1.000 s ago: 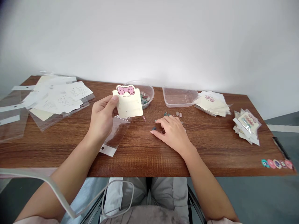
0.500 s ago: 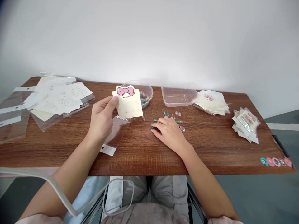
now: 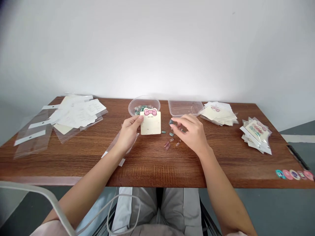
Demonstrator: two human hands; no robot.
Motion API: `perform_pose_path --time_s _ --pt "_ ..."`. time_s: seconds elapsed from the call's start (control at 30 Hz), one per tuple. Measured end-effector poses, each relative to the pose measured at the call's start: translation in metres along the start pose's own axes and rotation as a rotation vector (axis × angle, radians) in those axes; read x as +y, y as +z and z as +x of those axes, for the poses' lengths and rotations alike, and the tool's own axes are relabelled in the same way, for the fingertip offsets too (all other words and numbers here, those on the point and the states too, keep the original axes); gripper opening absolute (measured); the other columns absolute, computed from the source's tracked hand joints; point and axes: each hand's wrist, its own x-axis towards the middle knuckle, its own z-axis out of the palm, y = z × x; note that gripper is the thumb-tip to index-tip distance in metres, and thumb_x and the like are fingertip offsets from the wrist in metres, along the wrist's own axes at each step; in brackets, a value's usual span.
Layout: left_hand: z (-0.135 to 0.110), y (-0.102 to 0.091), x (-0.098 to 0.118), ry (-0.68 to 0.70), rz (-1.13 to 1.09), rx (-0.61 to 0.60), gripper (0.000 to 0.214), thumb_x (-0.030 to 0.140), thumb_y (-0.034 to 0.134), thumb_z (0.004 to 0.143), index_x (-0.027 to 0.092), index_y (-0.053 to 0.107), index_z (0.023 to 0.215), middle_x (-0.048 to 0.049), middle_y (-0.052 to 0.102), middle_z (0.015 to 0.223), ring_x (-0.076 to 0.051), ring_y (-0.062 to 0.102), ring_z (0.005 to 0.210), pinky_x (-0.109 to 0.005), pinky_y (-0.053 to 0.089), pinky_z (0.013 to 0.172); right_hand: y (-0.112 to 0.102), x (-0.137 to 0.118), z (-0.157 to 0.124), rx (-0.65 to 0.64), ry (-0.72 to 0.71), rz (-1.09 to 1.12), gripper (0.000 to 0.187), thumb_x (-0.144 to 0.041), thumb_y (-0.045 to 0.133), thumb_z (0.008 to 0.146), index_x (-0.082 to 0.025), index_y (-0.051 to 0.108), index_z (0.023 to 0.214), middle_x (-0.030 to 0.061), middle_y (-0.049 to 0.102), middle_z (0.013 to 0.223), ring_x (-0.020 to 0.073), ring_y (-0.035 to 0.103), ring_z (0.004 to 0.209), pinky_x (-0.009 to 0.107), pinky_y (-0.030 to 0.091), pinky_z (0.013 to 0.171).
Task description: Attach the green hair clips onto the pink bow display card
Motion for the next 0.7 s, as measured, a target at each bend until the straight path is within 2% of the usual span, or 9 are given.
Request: perform_pose_path --time_s 0.2,0.3,0.4,0.53,0.6,0.7 --pt "0.012 0.029 0.003 -0.028 -0.086 -0.072 0.041 0.057 0.071 0.085 0.017 0.071 0.081 -0.0034 0.069 0.076 -0.019 0.060 0.070 -0.028 0.048 0.064 0.020 0.012 0.017 0.063 -0.103 0.026 0.016 -0.032 0.064 0.098 -0.028 0.078 0.105 0.0021 0.070 0.076 0.0198 0.065 0.070 0.039 0.057 0.069" --pt "0.012 0.041 0.004 -0.034 -0.078 -0.109 0.041 0.056 0.069 0.086 0.016 0.071 0.080 -0.0032 0.069 0.075 -0.019 0.060 0.071 -0.029 0.048 0.066 0.026 0.013 0.010 0.131 -0.097 0.017 0.015 -0.033 0.065 0.098 -0.027 0.077 0.104 0.0038 0.072 0.081 0.0190 0.067 0.069 0.037 0.058 0.063" --pt "0.005 0.045 0.004 -0.031 -0.019 -0.142 0.038 0.052 0.065 0.090 0.016 0.071 0.082 -0.0029 0.069 0.075 -0.019 0.059 0.073 -0.030 0.048 0.072 0.025 0.008 -0.001 0.153 -0.131 0.022 0.012 -0.030 0.068 0.097 -0.026 0.076 0.104 0.0050 0.072 0.085 0.0189 0.070 0.073 0.035 0.060 0.063" --pt "-0.007 0.040 0.009 -0.027 0.069 -0.112 0.039 0.052 0.062 0.093 0.016 0.066 0.078 -0.0026 0.066 0.075 -0.018 0.056 0.073 -0.029 0.045 0.070 0.019 0.000 -0.006 0.111 -0.111 -0.019 0.011 -0.033 0.071 0.094 -0.030 0.077 0.103 0.0076 0.073 0.096 0.0241 0.072 0.090 0.043 0.063 0.075" --pt "-0.009 0.036 0.012 -0.055 0.068 -0.115 0.040 0.053 0.061 0.095 0.017 0.065 0.077 -0.0020 0.065 0.073 -0.018 0.055 0.071 -0.029 0.044 0.069 0.018 -0.002 -0.004 0.094 -0.082 -0.022 0.010 -0.034 0.070 0.094 -0.031 0.077 0.101 0.0095 0.073 0.111 0.0289 0.072 0.107 0.051 0.063 0.088" --pt "-0.008 0.033 0.015 -0.073 0.067 -0.143 0.040 0.052 0.061 0.095 0.017 0.063 0.075 -0.0020 0.064 0.072 -0.018 0.054 0.070 -0.029 0.043 0.067 0.019 -0.005 -0.003 0.080 -0.071 0.009 0.009 -0.033 0.069 0.094 -0.031 0.075 0.100 0.0091 0.067 0.135 0.0341 0.063 0.131 0.061 0.058 0.103"
